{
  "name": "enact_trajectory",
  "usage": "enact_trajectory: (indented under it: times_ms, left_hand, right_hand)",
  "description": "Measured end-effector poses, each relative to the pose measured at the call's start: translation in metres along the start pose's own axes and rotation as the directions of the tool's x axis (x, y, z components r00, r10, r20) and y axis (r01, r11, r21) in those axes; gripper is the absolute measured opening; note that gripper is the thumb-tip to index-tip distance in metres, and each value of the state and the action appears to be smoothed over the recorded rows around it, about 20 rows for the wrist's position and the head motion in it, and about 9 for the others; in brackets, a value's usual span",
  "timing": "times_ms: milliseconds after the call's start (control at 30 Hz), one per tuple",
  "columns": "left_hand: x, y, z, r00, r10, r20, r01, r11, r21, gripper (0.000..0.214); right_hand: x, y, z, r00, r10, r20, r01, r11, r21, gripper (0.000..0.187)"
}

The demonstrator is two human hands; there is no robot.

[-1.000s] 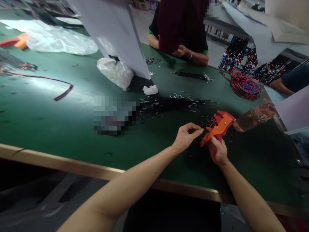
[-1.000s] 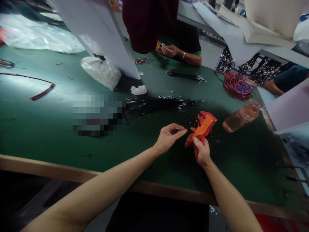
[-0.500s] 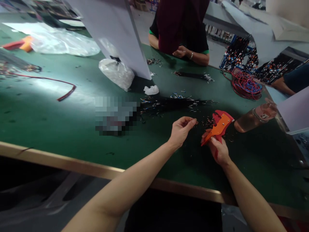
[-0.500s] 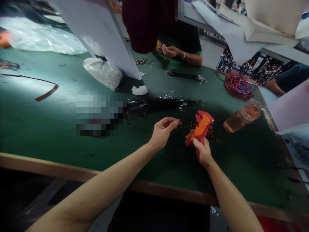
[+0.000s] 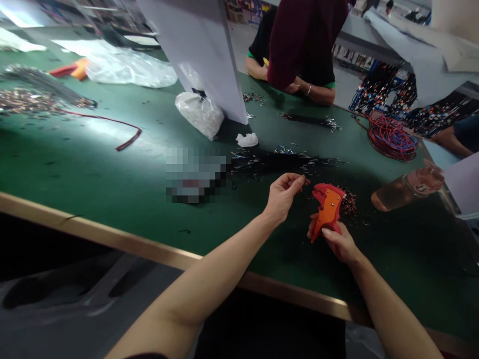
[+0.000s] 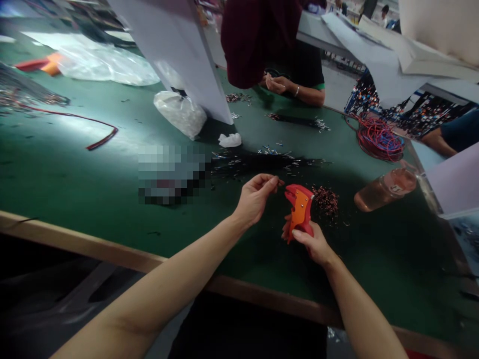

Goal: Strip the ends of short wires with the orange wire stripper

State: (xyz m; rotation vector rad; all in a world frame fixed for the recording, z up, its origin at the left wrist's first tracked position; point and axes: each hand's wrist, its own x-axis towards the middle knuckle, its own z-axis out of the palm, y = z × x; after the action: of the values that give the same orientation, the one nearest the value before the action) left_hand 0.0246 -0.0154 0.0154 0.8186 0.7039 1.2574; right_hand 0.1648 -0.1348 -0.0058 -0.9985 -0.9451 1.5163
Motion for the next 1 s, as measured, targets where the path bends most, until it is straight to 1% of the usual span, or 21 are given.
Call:
enact_trajectory:
  times_ms: [200, 500, 700, 900, 1000]
  left_hand:
    - [-0.0038, -0.0009, 0.0027, 0.999, -0.05, 0.02, 0.051, 0.998, -0.046, 0.028]
    - [-0.0047, -0.0046, 0.0018, 0.998, -0.06, 0.01, 0.06, 0.997, -0.052, 0.026]
    - [-0.0057, -0.0021, 0.0032, 0.996, -0.084, 0.008, 0.084, 0.995, -0.045, 0.026]
    - [-0.0068, -0.0005, 0.0038, 0.996, -0.081, 0.021, 0.082, 0.996, -0.04, 0.026]
    - [-0.007, -0.0013, 0.0035, 0.996, -0.08, 0.026, 0.081, 0.996, -0.037, 0.027]
  right_hand:
    - [-0.0004, 0.0032, -0.0009, 1.0, -0.015, -0.017, 0.015, 1.0, 0.005, 0.038]
    - [-0.0025, 0.0062, 0.0006, 0.998, -0.035, -0.043, 0.031, 0.995, -0.1, 0.034]
    - [-0.0015, 0.0074, 0.0018, 0.994, -0.035, -0.102, 0.024, 0.995, -0.101, 0.033]
    - [-0.0003, 0.0081, 0.0032, 0.991, -0.061, -0.119, 0.046, 0.992, -0.12, 0.032]
    - [-0.0009, 0.0089, 0.002, 0.99, -0.083, -0.114, 0.065, 0.985, -0.158, 0.029]
